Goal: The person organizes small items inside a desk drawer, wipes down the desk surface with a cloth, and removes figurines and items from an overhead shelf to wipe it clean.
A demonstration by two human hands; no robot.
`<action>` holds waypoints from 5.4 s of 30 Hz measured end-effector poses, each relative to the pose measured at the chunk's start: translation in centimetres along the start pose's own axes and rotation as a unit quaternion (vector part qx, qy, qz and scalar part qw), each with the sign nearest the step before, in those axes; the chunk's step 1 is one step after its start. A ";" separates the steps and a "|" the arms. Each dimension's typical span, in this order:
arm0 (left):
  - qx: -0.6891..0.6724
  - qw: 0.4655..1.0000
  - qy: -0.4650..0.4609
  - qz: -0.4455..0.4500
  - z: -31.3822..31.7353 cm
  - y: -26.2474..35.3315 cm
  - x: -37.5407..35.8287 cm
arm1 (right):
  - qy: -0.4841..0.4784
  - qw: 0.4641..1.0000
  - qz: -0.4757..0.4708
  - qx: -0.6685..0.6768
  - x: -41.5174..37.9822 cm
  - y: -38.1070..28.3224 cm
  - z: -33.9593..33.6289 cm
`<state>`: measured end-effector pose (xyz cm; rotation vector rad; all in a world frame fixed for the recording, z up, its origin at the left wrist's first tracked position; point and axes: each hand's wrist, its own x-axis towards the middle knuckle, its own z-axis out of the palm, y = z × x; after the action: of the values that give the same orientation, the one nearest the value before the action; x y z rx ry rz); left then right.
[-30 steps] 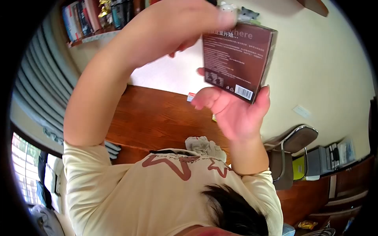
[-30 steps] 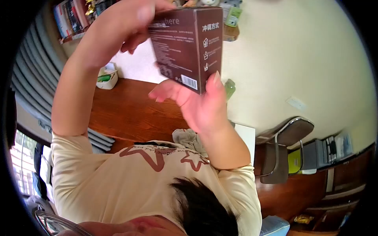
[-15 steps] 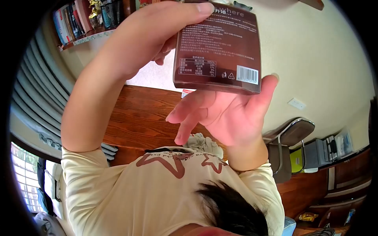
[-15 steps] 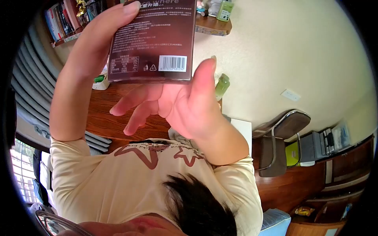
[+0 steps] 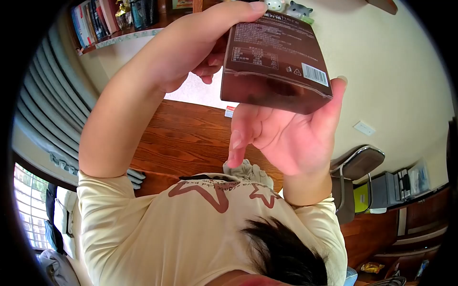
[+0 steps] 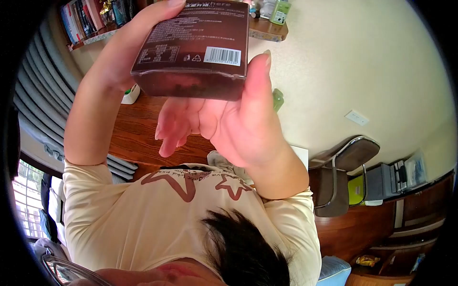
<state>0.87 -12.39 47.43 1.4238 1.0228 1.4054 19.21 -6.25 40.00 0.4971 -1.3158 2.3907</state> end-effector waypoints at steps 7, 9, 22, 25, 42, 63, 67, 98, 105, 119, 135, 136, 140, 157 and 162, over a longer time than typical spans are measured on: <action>-0.027 0.999 0.015 -0.038 0.4 -0.2 0.2 | -0.002 1.000 0.003 0.024 -0.1 -0.1 -0.1; -0.038 0.998 0.010 -0.054 0.1 -0.3 0.3 | 0.000 1.000 0.004 0.022 0.0 -0.1 -0.2; 0.082 0.988 0.124 -0.037 -3.4 -6.5 -0.1 | 0.043 0.993 0.087 -0.066 0.3 1.5 -4.1; 0.117 0.982 0.146 -0.029 -6.6 -9.1 -1.4 | 0.158 0.967 0.105 -0.169 -0.8 3.4 -9.4; 0.494 0.749 0.119 -0.424 -19.5 -38.9 -15.1 | 0.165 0.466 0.530 -0.689 -20.2 23.6 -25.3; 0.567 0.620 0.144 0.523 -5.9 -10.4 10.1 | 0.180 0.496 0.328 -0.784 -22.2 22.1 -25.9; 0.626 0.653 0.190 0.381 0.3 -6.3 19.3 | 0.147 0.532 0.285 -0.783 -23.6 20.2 -27.0; 0.578 0.793 0.091 -0.170 -0.7 -50.7 22.1 | 0.164 0.598 0.151 -0.770 -27.0 19.4 -29.7; 0.580 0.795 0.133 -0.122 -0.4 -53.7 21.4 | 0.157 0.619 0.162 -0.752 -26.9 19.2 -29.8; 0.587 0.660 0.068 0.464 2.3 -25.1 11.8 | 0.083 0.555 0.235 -0.794 -26.0 19.7 -29.8; 0.691 0.655 0.303 -0.023 -9.2 -6.2 19.7 | 0.360 0.641 -0.259 -0.627 7.1 -18.3 -24.6; 0.689 0.645 0.323 -0.065 -8.9 -6.4 20.7 | 0.388 0.655 -0.205 -0.615 9.2 -18.8 -24.0; 0.620 0.668 0.366 -0.188 -6.2 -5.5 21.8 | 0.423 0.728 -0.061 -0.536 14.5 -18.3 -25.5; 0.544 0.802 0.201 0.145 -4.9 -5.1 12.8 | 0.278 0.847 -0.186 -0.413 3.7 -16.5 -18.2; 0.396 0.899 0.082 0.169 -2.9 -12.6 2.1 | 0.263 0.876 -0.126 -0.383 -6.8 -9.8 -17.2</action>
<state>-1.73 -6.61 35.95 2.1788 1.6337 1.4287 27.60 12.34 35.25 -0.1969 -1.6350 1.4473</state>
